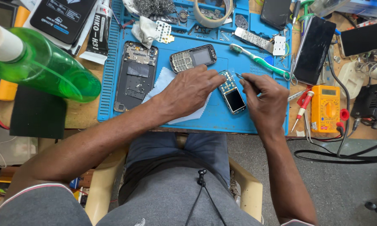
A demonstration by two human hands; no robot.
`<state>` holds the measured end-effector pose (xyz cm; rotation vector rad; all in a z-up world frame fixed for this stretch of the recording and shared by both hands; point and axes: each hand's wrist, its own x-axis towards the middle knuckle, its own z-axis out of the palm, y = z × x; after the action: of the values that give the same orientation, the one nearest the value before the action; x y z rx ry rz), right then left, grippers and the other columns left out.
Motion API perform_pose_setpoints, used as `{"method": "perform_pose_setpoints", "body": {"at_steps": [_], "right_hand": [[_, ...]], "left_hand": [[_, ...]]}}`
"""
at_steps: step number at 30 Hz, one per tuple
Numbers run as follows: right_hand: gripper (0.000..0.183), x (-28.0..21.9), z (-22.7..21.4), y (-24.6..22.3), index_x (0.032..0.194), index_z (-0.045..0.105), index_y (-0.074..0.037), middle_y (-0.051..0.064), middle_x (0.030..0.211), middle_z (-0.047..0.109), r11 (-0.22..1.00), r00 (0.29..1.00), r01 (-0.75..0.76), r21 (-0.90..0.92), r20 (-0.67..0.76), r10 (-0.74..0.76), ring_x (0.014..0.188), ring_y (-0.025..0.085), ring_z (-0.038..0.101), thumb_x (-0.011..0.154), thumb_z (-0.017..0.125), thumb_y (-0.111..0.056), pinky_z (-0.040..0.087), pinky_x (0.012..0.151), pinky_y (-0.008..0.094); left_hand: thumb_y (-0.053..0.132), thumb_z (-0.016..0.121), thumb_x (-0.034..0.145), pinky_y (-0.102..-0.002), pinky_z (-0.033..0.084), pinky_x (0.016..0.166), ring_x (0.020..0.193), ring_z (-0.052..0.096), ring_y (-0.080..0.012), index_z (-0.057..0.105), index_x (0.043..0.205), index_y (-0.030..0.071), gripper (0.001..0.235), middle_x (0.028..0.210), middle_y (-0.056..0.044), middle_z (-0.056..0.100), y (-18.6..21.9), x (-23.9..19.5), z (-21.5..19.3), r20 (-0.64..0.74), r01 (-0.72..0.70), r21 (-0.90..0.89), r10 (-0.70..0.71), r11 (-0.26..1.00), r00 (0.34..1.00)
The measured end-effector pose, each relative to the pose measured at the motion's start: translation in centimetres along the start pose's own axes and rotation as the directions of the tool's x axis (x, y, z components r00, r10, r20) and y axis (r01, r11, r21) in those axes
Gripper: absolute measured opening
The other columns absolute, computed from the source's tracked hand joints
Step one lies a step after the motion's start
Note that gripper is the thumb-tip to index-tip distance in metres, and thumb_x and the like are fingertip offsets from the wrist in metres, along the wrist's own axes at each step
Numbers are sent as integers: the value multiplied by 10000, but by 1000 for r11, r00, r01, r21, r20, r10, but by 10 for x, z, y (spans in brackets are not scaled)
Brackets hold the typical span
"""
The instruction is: The person disassembles a feature phone, removes the keypad, and uses tweezers to adjust small components on the circuit board. They then reassemble the phone and test the keypad by pressing buttons.
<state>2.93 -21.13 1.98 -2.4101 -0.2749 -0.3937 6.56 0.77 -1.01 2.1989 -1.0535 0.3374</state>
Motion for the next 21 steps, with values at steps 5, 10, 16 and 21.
{"method": "perform_pose_setpoints", "body": {"at_steps": [5, 10, 16, 21], "right_hand": [[129, 9, 11, 2, 1090, 779, -33, 132, 878, 731, 991, 997, 75, -112, 46, -70, 703, 197, 704, 967, 789, -70, 532, 621, 332], [123, 16, 15, 5, 1090, 777, -37, 141, 879, 727, 982, 991, 117, -145, 77, -107, 723, 234, 704, 970, 778, -66, 539, 647, 358], [109, 19, 18, 6, 1081, 778, -46, 131, 879, 730, 979, 989, 126, -161, 103, -110, 728, 232, 705, 979, 775, -82, 542, 647, 355], [112, 22, 19, 7, 1084, 779, -45, 124, 876, 727, 978, 988, 122, -168, 114, -104, 708, 219, 701, 982, 776, -91, 537, 628, 345]], "left_hand": [[82, 578, 934, -383, 534, 676, 791, 619, -238, 675, 1256, 22, 341, 826, -92, 636, -8, 2, 14, 116, -22, 212, -3, 977, 993], [102, 580, 937, -373, 528, 644, 750, 614, -220, 696, 1177, 1, 285, 778, -85, 629, -9, 3, 17, 65, -28, 217, 15, 976, 998], [106, 589, 955, -380, 532, 668, 769, 616, -224, 702, 1087, 26, 191, 780, -80, 632, -12, 2, 19, 100, -16, 208, -5, 978, 995], [103, 593, 929, -370, 532, 664, 760, 614, -219, 698, 1145, 13, 256, 777, -77, 632, -12, 3, 20, 82, -18, 223, -1, 975, 997]]}}
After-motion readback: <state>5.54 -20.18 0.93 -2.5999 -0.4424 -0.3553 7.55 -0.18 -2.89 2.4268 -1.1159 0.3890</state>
